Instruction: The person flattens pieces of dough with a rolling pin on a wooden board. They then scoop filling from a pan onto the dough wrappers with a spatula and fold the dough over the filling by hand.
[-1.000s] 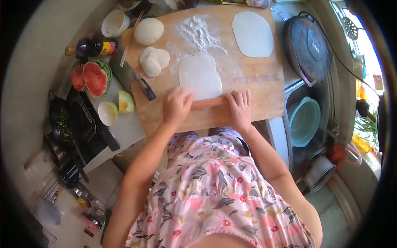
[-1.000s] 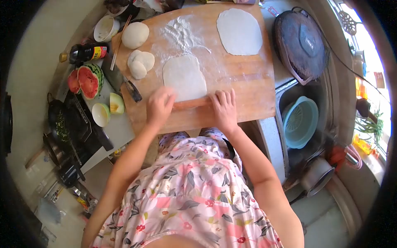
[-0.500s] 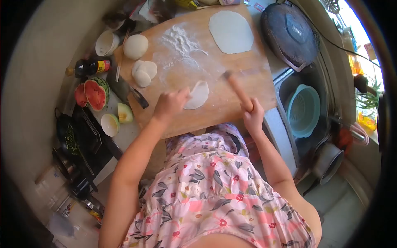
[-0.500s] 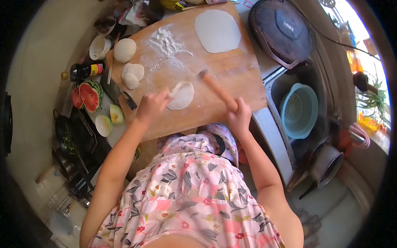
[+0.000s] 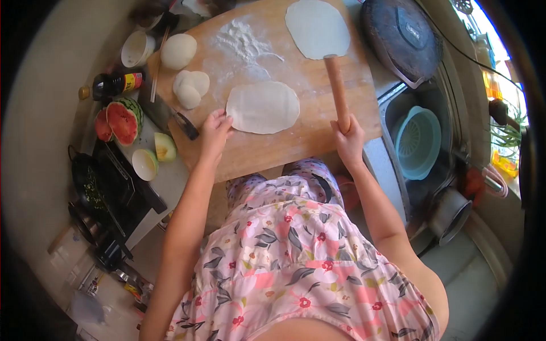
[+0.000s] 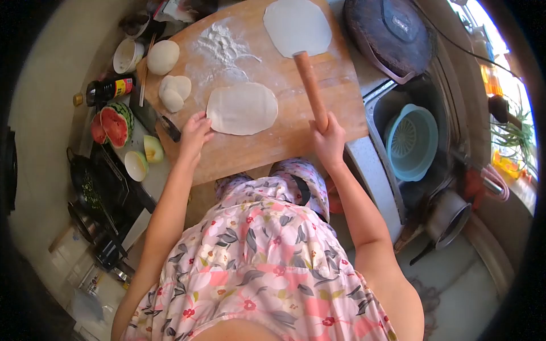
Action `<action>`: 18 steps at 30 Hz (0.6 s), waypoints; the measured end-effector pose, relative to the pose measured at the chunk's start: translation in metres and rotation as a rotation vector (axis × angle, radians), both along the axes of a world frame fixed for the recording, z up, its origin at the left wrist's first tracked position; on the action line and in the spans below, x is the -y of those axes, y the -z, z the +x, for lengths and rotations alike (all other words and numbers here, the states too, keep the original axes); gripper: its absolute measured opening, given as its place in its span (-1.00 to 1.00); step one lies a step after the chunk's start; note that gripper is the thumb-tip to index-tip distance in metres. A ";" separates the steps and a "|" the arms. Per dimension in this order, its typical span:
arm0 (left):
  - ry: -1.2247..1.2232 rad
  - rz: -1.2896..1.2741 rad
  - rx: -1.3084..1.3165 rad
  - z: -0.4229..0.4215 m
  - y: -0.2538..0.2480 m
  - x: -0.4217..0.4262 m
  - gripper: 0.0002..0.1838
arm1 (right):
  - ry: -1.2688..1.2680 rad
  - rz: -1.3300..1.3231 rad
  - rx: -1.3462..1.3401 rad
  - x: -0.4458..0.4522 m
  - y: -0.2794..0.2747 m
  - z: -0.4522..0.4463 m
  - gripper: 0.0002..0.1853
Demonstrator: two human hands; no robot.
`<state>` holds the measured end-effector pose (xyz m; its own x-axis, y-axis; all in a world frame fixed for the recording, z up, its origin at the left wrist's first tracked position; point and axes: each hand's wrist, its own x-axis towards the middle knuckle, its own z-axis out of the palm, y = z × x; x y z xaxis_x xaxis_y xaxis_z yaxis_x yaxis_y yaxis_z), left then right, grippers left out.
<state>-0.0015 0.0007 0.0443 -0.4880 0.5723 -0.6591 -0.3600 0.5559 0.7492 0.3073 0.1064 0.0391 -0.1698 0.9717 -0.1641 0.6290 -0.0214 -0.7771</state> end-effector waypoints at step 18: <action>0.603 -0.049 -1.423 0.007 0.028 -0.053 -0.26 | -0.494 0.543 0.607 -0.039 0.014 -0.127 -0.34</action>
